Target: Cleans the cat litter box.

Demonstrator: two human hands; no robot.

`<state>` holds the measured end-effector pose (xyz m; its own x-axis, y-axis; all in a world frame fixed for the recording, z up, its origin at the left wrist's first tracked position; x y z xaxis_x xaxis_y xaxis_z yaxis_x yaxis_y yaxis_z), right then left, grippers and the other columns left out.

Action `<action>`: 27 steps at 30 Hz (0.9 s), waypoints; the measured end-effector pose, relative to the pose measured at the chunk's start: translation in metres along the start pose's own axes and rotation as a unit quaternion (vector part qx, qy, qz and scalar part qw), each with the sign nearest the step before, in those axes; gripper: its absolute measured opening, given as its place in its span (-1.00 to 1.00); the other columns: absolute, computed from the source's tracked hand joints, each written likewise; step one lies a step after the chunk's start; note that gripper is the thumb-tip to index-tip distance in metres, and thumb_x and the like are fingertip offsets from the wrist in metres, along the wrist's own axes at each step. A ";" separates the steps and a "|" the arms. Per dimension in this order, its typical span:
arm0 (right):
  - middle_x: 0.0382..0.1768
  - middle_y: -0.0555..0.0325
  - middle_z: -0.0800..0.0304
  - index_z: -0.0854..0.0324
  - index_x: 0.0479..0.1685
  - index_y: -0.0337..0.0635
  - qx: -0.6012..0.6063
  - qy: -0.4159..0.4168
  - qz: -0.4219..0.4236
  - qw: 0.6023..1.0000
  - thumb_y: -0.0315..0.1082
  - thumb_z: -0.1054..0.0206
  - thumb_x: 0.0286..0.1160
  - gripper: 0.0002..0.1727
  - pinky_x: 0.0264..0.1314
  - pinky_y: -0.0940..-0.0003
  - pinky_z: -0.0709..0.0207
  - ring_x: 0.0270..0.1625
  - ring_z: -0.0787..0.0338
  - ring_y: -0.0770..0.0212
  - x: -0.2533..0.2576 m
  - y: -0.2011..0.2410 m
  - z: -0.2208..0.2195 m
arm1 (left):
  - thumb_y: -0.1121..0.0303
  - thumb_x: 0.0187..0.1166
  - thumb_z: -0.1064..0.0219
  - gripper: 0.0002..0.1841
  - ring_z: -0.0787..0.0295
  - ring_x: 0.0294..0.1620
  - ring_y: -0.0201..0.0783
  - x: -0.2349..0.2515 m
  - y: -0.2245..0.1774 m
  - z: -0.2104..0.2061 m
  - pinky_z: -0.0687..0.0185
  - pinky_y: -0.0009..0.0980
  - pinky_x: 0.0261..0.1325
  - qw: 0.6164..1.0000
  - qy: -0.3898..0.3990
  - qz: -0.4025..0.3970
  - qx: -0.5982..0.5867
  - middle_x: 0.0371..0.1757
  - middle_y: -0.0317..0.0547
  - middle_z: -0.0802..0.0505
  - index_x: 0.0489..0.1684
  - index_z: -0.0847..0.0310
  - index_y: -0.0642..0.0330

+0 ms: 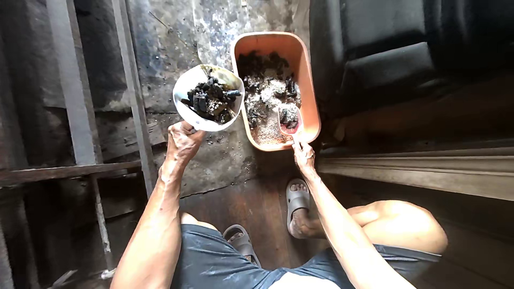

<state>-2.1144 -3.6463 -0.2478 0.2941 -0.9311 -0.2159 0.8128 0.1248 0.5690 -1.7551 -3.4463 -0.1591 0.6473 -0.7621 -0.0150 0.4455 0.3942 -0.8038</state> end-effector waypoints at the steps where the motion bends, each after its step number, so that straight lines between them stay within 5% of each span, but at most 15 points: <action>1: -0.10 -0.25 -0.82 -0.71 0.19 -0.22 0.003 0.002 0.001 1.000 -0.14 -0.24 0.77 -0.66 0.05 -0.29 -0.62 -0.05 -0.81 -0.25 0.000 0.000 -0.001 | 0.32 0.54 -0.44 -0.80 -0.78 -0.22 -0.23 0.000 0.001 -0.001 -0.61 -0.10 0.01 1.000 0.004 0.000 -0.003 -0.28 0.07 -0.86 -0.24 -0.80 0.33; 17: -0.27 -0.13 -0.78 -0.71 0.13 -0.17 0.042 -0.014 -0.028 0.999 -0.04 -0.20 0.79 -0.61 -0.14 -0.20 -0.62 -0.25 -0.77 -0.12 0.002 -0.007 -0.006 | 0.32 0.52 -0.45 -0.81 -0.79 -0.24 -0.23 0.000 0.016 0.001 -0.62 -0.06 -0.02 1.000 0.006 -0.002 -0.012 -0.30 0.06 -0.86 -0.24 -0.80 0.30; 27: -0.06 -0.18 -0.85 -0.72 0.26 -0.19 0.037 -0.012 -0.024 0.999 -0.15 -0.25 0.77 -0.64 0.10 -0.21 -0.63 -0.04 -0.82 -0.14 0.002 -0.010 0.002 | 0.34 0.53 -0.44 -0.82 -0.78 -0.25 -0.18 0.001 0.013 0.001 -0.60 -0.03 -0.04 1.000 0.006 0.005 -0.008 -0.30 0.08 -0.86 -0.27 -0.80 0.32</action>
<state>-2.1225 -3.6502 -0.2523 0.2431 -0.9434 -0.2257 0.7857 0.0551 0.6161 -1.7485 -3.4414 -0.1690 0.6434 -0.7649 -0.0303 0.4295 0.3935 -0.8128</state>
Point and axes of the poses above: each hand's wrist, its own x-axis towards the middle knuckle, its own z-axis out of the back of the hand, y = z × x, the point moved 8 cm from there along x, towards the middle knuckle
